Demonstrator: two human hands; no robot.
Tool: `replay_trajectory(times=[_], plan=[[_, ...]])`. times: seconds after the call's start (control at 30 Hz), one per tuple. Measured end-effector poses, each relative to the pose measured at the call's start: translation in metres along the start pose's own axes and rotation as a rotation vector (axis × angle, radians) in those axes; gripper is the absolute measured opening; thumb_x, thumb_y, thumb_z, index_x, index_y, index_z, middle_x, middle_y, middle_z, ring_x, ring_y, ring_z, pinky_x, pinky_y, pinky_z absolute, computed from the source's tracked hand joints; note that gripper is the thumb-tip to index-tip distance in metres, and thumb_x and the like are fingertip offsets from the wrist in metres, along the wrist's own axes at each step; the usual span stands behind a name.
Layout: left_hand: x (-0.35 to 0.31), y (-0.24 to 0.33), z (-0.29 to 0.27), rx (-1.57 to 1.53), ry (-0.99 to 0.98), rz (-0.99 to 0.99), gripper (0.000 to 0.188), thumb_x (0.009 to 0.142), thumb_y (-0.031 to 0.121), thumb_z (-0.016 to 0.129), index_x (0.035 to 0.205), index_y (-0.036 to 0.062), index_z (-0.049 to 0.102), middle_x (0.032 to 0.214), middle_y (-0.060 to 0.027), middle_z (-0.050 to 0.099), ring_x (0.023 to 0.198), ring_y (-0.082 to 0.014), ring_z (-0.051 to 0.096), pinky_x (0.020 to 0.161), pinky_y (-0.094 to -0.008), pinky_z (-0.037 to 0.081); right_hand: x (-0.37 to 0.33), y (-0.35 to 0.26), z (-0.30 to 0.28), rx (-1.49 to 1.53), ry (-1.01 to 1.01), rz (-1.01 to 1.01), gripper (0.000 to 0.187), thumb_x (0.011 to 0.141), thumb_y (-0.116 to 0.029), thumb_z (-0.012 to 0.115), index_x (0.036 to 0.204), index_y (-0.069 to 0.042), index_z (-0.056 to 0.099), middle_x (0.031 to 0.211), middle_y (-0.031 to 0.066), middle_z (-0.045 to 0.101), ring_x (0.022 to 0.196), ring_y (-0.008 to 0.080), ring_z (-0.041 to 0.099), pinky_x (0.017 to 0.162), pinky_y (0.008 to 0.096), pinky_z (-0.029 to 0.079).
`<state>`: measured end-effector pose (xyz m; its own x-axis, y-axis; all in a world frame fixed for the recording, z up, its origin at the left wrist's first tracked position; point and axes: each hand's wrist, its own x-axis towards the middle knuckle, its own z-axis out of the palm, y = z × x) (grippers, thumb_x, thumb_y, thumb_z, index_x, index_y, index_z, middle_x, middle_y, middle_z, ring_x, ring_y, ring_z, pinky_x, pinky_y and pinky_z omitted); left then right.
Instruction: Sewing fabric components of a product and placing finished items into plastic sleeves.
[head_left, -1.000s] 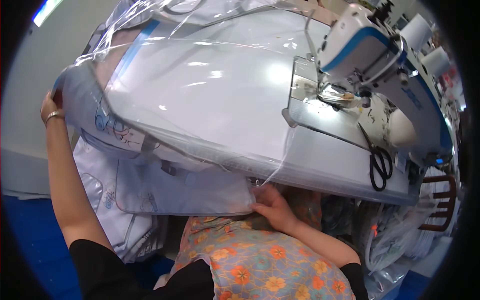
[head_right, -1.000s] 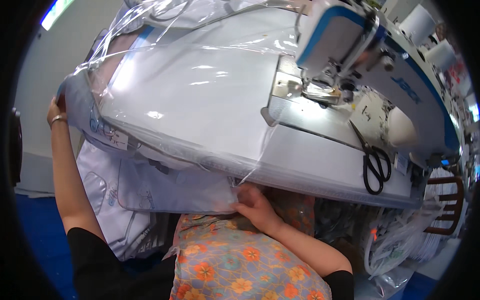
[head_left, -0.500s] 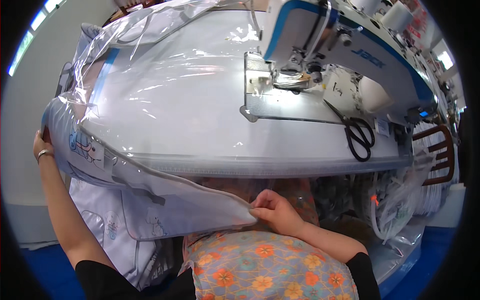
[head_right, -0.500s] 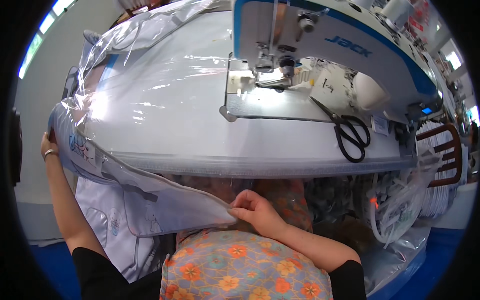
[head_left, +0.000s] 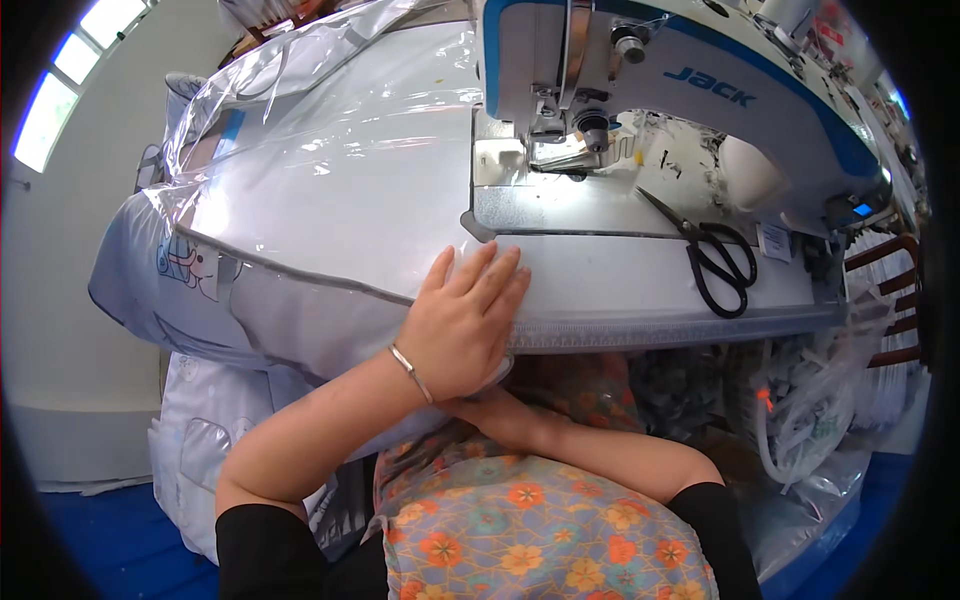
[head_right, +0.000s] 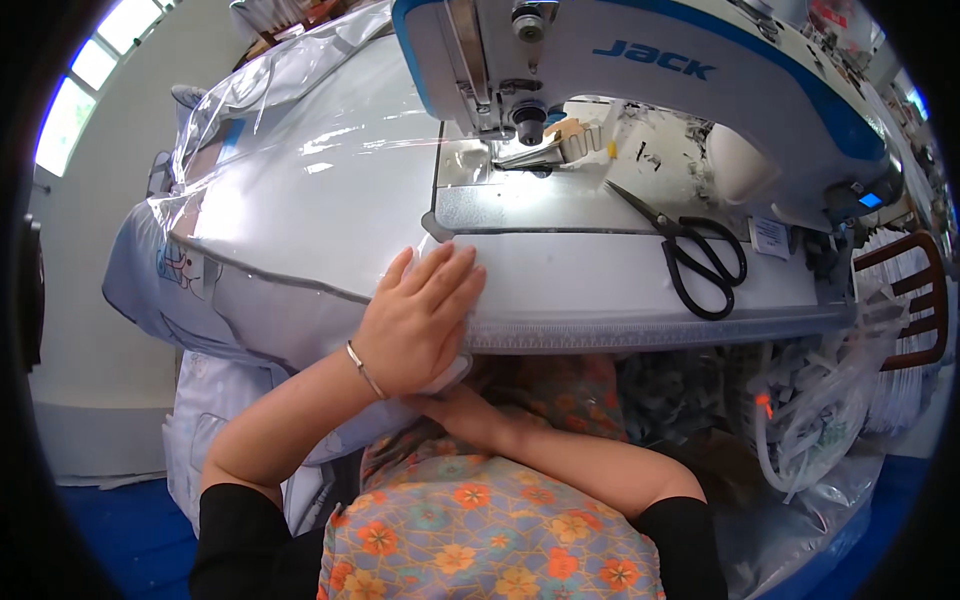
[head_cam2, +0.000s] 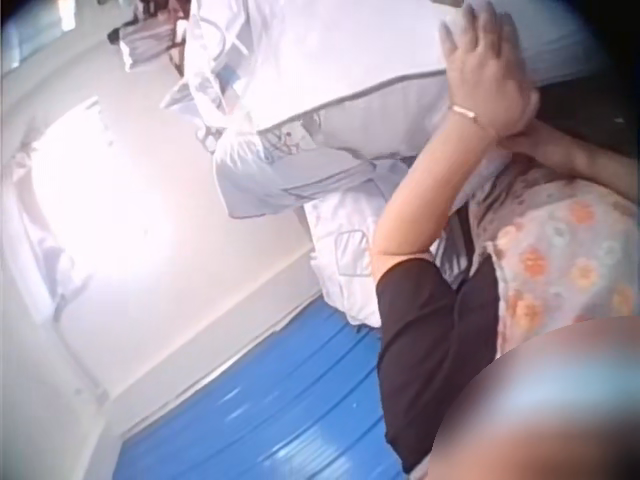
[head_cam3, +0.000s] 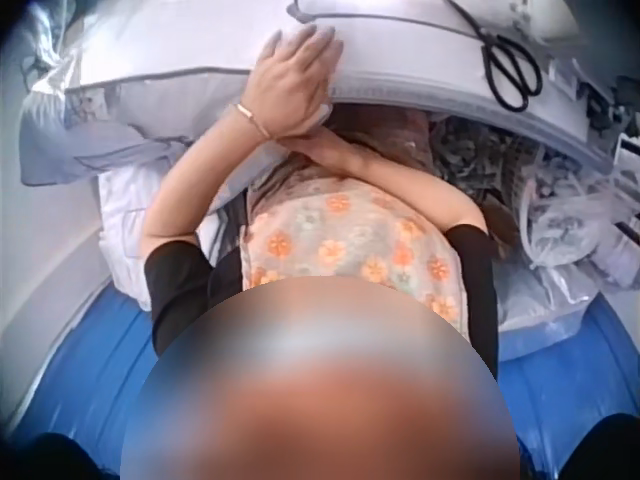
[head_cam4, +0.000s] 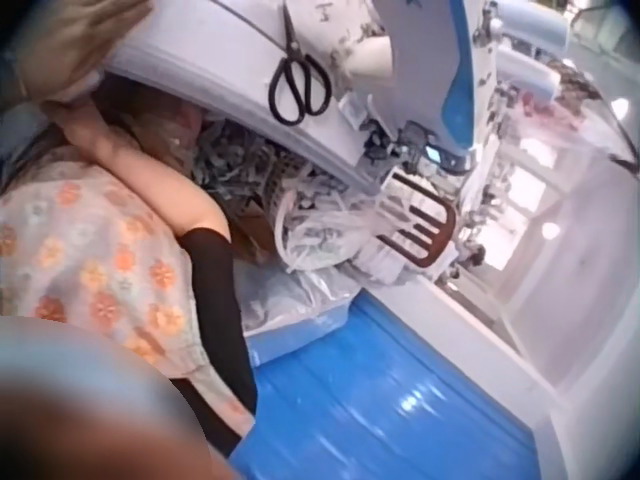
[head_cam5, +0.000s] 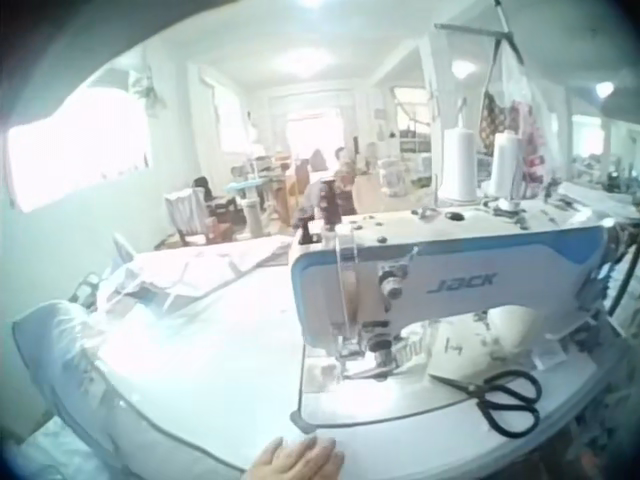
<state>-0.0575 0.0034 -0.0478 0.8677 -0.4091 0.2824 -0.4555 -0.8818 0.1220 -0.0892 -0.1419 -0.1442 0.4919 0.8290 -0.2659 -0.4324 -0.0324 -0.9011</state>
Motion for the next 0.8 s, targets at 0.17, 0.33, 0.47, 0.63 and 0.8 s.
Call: replay_trajectory(times=[0.17, 0.33, 0.47, 0.63, 0.8], plan=[[0.018, -0.013, 0.000, 0.023, -0.070, -0.090, 0.058, 0.084, 0.019, 0.060, 0.141, 0.0149, 0.053, 0.150, -0.0191, 0.044, 0.136, -0.0445, 0.041, 0.109, -0.0647, 0.032, -0.016, -0.005, -0.007, 0.046, -0.170, 0.077, 0.048, 0.100, -0.031, 0.061, 0.135, 0.002, 0.054, 0.130, 0.0095, 0.062, 0.121, 0.0170, 0.054, 0.105, 0.0340, 0.042], [0.035, -0.031, 0.016, 0.051, -0.040, -0.108, 0.050, 0.087, 0.018, 0.059, 0.137, 0.0113, 0.058, 0.147, -0.0194, 0.046, 0.136, -0.0428, 0.042, 0.107, -0.0656, 0.033, -0.015, -0.009, -0.006, 0.018, -0.301, 0.199, 0.040, 0.101, -0.026, 0.060, 0.129, 0.003, 0.060, 0.124, 0.0070, 0.065, 0.116, 0.0152, 0.056, 0.101, 0.0319, 0.045], [0.053, -0.054, 0.020, -0.104, 0.005, -0.026, 0.046, 0.088, 0.011, 0.058, 0.134, 0.0062, 0.057, 0.143, -0.0164, 0.051, 0.135, -0.0361, 0.045, 0.112, -0.0528, 0.035, -0.018, -0.013, -0.002, 0.215, -0.224, 0.150, 0.037, 0.101, -0.023, 0.060, 0.128, 0.003, 0.061, 0.122, 0.0068, 0.066, 0.114, 0.0146, 0.058, 0.100, 0.0312, 0.046], [0.068, -0.062, 0.024, -0.143, 0.069, 0.092, 0.034, 0.090, 0.012, 0.057, 0.122, 0.0009, 0.063, 0.129, -0.0168, 0.060, 0.126, -0.0332, 0.052, 0.109, -0.0435, 0.039, -0.018, -0.018, -0.001, 0.096, -0.201, 0.097, 0.035, 0.104, -0.023, 0.055, 0.130, 0.000, 0.059, 0.121, 0.0036, 0.066, 0.108, 0.0113, 0.058, 0.096, 0.0295, 0.048], [0.077, -0.061, 0.030, -0.134, 0.048, -0.057, 0.033, 0.091, 0.016, 0.057, 0.120, 0.0024, 0.064, 0.128, -0.0170, 0.058, 0.124, -0.0317, 0.051, 0.108, -0.0451, 0.038, -0.021, -0.029, 0.001, 0.123, -0.131, 0.043, 0.035, 0.103, -0.021, 0.056, 0.130, 0.001, 0.058, 0.125, 0.0065, 0.064, 0.113, 0.0135, 0.058, 0.099, 0.0313, 0.047]])
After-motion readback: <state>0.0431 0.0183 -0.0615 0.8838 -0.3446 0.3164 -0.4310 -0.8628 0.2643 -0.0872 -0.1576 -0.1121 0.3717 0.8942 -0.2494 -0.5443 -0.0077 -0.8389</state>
